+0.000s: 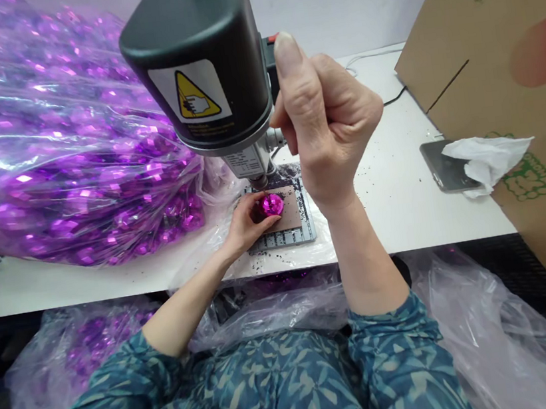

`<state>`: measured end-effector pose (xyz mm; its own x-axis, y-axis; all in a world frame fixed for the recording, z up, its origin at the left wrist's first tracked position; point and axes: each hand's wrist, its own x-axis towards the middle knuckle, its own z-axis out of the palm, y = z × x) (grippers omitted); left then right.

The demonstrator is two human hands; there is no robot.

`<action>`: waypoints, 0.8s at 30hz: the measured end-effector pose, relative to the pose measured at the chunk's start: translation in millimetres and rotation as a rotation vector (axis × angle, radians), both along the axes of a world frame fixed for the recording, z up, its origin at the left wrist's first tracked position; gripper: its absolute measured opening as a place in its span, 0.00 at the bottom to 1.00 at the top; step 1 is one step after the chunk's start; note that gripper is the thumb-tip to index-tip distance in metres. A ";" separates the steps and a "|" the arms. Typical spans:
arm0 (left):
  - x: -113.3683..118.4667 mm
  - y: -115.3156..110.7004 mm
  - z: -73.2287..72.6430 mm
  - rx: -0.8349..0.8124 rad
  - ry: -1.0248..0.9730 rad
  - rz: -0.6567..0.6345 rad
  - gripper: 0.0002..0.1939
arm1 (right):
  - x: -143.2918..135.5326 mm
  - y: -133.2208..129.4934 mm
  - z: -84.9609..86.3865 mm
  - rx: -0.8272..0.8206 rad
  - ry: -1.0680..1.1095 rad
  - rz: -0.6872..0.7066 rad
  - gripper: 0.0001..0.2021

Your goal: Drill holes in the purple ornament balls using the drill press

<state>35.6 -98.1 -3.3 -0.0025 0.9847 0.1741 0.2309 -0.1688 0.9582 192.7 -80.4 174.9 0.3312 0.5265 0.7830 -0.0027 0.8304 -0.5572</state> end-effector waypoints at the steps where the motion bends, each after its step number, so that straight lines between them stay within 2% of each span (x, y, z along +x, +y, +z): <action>1: 1.3 -0.5 0.3 0.010 0.010 0.007 0.26 | 0.2 0.3 -0.2 0.000 -0.003 -0.005 0.30; 8: 3.7 1.3 -7.0 -0.045 -0.051 -0.001 0.27 | -0.8 -2.0 -4.1 -0.001 -0.006 -0.017 0.30; 16: 0.5 4.0 -16.8 0.001 0.014 -0.036 0.28 | 3.4 -8.0 -28.6 -0.017 0.029 -0.063 0.27; 18: -0.1 4.0 -17.5 0.003 0.029 -0.040 0.28 | 4.1 -7.0 -34.7 0.022 0.041 -0.053 0.26; 24: -0.8 3.4 -18.2 0.018 0.056 -0.056 0.28 | 2.7 6.0 -55.4 0.275 0.061 -0.076 0.24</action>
<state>34.8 -94.7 -21.4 0.0631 0.9797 0.1904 0.2733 -0.2004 0.9408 195.4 -74.4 119.5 0.4123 0.2692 0.8704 0.0393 0.9492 -0.3122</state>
